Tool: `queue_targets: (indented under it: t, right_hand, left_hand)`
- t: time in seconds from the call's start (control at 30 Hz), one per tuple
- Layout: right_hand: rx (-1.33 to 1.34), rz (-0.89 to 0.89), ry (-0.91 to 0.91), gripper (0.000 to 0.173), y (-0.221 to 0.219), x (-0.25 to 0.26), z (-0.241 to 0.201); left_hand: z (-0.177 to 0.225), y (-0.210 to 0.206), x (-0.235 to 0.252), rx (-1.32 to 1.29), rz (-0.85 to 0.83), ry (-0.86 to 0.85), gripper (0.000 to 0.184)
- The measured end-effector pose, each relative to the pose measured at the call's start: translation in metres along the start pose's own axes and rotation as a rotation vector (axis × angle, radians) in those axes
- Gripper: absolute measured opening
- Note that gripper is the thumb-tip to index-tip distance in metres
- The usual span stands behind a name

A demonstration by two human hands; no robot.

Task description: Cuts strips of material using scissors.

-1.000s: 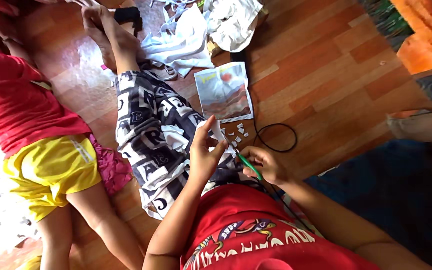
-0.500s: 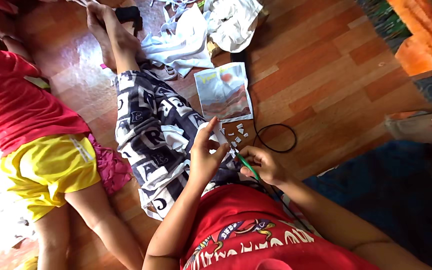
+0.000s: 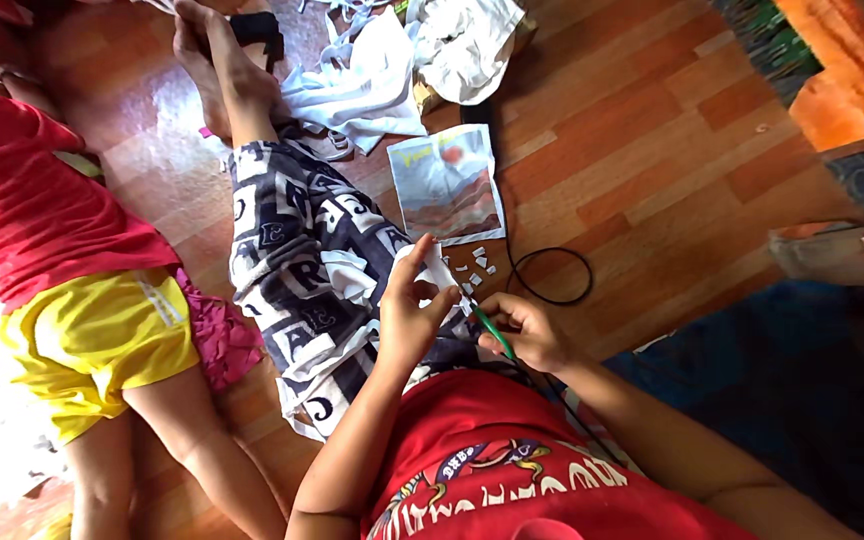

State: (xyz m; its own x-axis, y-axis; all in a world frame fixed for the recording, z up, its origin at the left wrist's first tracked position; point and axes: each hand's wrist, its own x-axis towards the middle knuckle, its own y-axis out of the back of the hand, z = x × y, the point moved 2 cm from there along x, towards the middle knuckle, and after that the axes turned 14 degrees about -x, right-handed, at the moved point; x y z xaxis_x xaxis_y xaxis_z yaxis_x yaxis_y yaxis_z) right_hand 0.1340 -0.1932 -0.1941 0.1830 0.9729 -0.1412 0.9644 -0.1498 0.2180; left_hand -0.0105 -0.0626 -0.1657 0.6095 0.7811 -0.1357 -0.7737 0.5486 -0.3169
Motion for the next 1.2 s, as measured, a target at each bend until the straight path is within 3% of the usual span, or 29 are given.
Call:
queue_targets:
  t: [0.2,0.4,0.57,0.93,1.2]
  right_hand:
    - [-0.020,0.011,-0.001,0.021,0.0008,-0.0004,-0.0017]
    - [-0.015,0.007,0.021,0.023,0.0013,-0.0007,-0.0003]
    - [-0.019,-0.005,0.016,0.021,0.0012,-0.0008,-0.0010]
    - [0.007,-0.020,0.020,0.020,0.0004,0.0005,0.0000]
    - [0.007,-0.035,0.015,0.027,0.0006,0.0012,-0.0022]
  left_hand:
    - [0.0001,-0.0005,-0.0005,-0.030,-0.004,-0.001,0.072]
    - [-0.0022,0.0031,0.0009,0.041,0.020,-0.076,0.049]
    - [-0.0057,0.0055,0.0046,0.012,0.042,-0.160,0.041]
    - [-0.0059,0.0037,0.0053,-0.171,0.036,-0.160,0.046]
    - [-0.0017,0.0024,0.0033,-0.139,0.055,-0.102,0.051]
